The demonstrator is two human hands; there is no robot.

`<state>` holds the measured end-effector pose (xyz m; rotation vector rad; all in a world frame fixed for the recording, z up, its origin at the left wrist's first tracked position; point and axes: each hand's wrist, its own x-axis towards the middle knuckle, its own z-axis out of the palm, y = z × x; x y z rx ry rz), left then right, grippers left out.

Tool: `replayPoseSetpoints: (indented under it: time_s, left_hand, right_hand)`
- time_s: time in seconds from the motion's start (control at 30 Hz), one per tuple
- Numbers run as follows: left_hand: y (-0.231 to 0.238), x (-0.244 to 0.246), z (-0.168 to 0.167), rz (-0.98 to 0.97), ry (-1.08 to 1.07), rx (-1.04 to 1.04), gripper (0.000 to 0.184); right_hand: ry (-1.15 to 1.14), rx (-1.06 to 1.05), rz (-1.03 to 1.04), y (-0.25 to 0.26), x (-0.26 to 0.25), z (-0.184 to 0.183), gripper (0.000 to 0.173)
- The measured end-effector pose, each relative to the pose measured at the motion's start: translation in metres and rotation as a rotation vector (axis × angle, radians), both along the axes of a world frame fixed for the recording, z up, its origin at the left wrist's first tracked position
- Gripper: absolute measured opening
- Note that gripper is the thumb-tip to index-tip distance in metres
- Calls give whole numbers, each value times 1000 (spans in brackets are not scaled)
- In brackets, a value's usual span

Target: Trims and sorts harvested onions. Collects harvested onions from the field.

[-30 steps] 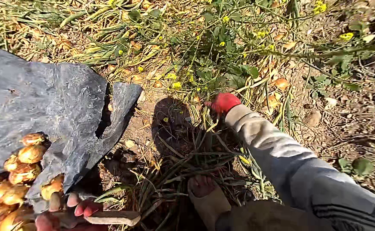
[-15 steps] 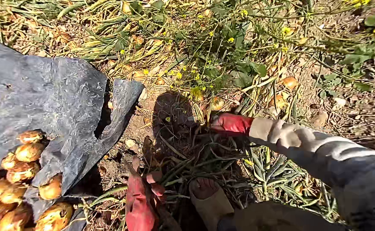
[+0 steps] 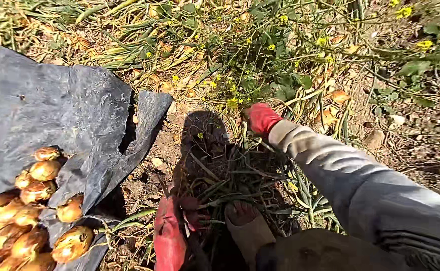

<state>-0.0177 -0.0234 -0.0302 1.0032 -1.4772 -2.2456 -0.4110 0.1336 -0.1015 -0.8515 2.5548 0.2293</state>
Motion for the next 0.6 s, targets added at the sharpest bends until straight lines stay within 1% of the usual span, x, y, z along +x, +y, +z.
replayPoseSetpoints:
  time_s: [0.03, 0.1, 0.17, 0.23, 0.3, 0.37, 0.43, 0.53, 0.6]
  left_hand:
    - [-1, 2, 1, 12, 10, -2, 51]
    - [-2, 5, 3, 43, 34, 50, 49]
    - [-1, 4, 3, 68, 33, 113, 46]
    - [2, 0, 0, 88, -5, 148, 47]
    - [5, -6, -4, 90, -38, 178, 46]
    - [7, -13, -7, 76, -61, 206, 43]
    - [11, -19, -9, 60, -111, 191, 45]
    - [11, -27, -12, 33, -154, 142, 43]
    - [8, -34, -10, 34, -214, 114, 44]
  right_hand:
    - [12, 20, 9, -3, -6, -5, 30]
    - [6, 50, 29, -7, -17, -12, 33]
    - [-54, 96, 27, -16, -20, -12, 31]
    - [-114, 120, 43, -12, -16, -16, 29]
    - [-135, 64, 1, -2, -12, -24, 34]
    - [-129, -10, -62, 7, -15, -38, 44]
    - [-111, -67, -122, 8, -19, -43, 51]
    - [-77, -104, -183, 7, -24, -51, 48]
    - [-43, -120, -182, 8, -22, -54, 48]
